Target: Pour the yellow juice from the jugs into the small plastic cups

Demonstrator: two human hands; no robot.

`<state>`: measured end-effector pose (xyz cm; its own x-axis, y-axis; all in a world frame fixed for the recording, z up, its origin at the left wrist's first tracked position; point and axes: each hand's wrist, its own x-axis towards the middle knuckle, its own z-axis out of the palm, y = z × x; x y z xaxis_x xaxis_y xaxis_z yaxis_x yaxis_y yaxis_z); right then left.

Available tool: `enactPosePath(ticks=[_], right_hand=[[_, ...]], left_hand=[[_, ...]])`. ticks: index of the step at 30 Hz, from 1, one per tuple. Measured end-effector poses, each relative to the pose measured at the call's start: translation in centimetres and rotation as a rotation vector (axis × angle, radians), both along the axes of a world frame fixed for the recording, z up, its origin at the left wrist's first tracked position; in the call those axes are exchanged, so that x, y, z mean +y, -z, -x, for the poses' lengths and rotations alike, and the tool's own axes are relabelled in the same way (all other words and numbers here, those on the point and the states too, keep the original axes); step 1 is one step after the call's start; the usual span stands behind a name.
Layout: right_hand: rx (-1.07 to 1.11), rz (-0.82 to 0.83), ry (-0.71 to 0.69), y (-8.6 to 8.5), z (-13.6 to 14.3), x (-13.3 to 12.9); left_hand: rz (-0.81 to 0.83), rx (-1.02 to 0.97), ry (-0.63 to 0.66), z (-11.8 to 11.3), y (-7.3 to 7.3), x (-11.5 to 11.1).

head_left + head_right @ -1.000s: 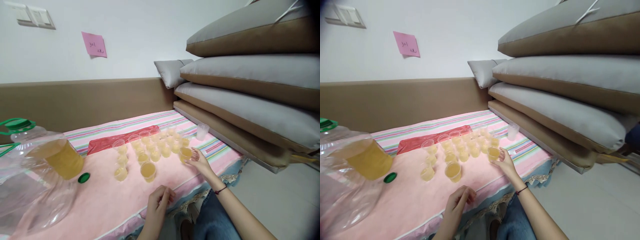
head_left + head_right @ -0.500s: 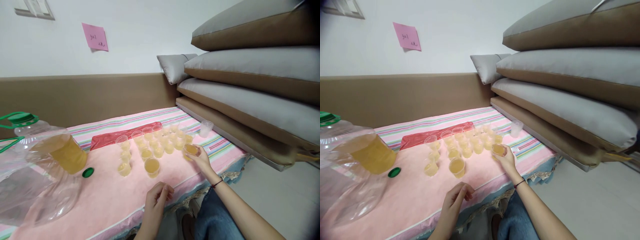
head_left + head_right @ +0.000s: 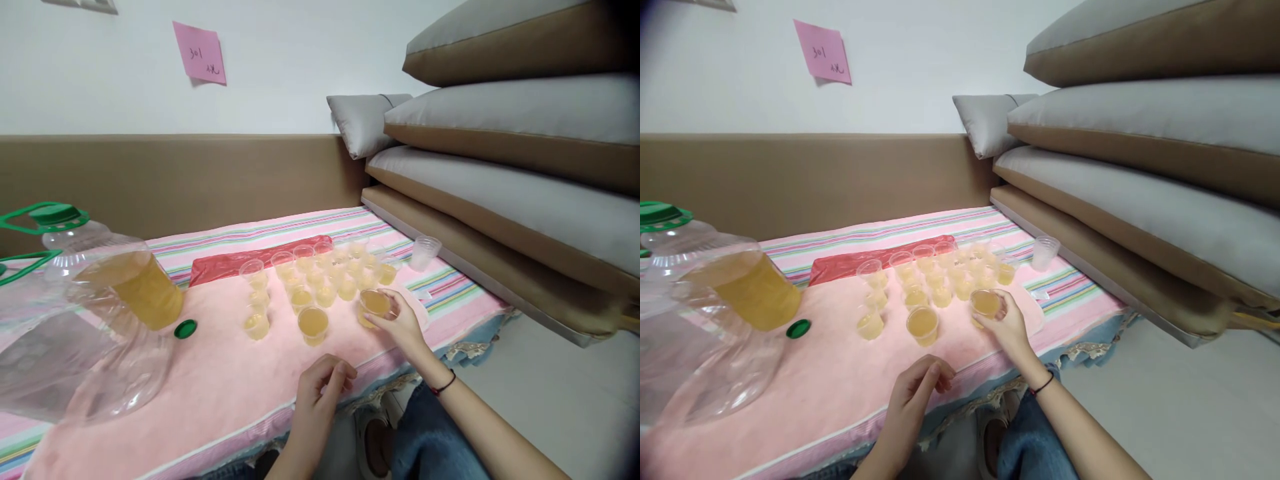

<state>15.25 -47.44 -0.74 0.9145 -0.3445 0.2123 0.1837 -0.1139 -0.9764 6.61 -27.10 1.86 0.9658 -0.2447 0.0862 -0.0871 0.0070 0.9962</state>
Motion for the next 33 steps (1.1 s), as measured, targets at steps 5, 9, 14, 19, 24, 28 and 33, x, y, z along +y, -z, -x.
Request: enactPosePath(ticks=[5, 9, 14, 19, 24, 28, 33], right_hand=[[0.017, 0.014, -0.083, 0.2, 0.4, 2.3], [0.018, 0.01, -0.116, -0.2, 0.6, 3.6], [-0.003, 0.011, -0.115, -1.3, 0.9, 4.4], [-0.011, 0.015, -0.129, -2.3, 1.5, 4.5], [0.04, 0.003, -0.08, -2.9, 1.9, 4.3], [0.09, -0.019, -0.079, -3.2, 2.1, 4.1], [0.017, -0.001, -0.08, -3.4, 1.9, 3.5]], left_hand=[[0.013, -0.018, -0.036, 0.1, -0.6, 0.4], [-0.001, -0.089, -0.105, -0.1, -1.5, 1.5], [-0.189, -0.432, -0.501, -1.1, -2.5, 5.3], [-0.399, -0.907, -1.222, -1.9, -4.0, 11.6], [-0.604, -0.882, -1.7, -1.1, -5.3, 18.9], [-0.666, -0.614, -1.646, -0.6, -4.4, 23.5], [-0.491, -0.341, -1.423, -0.6, -3.1, 25.8]])
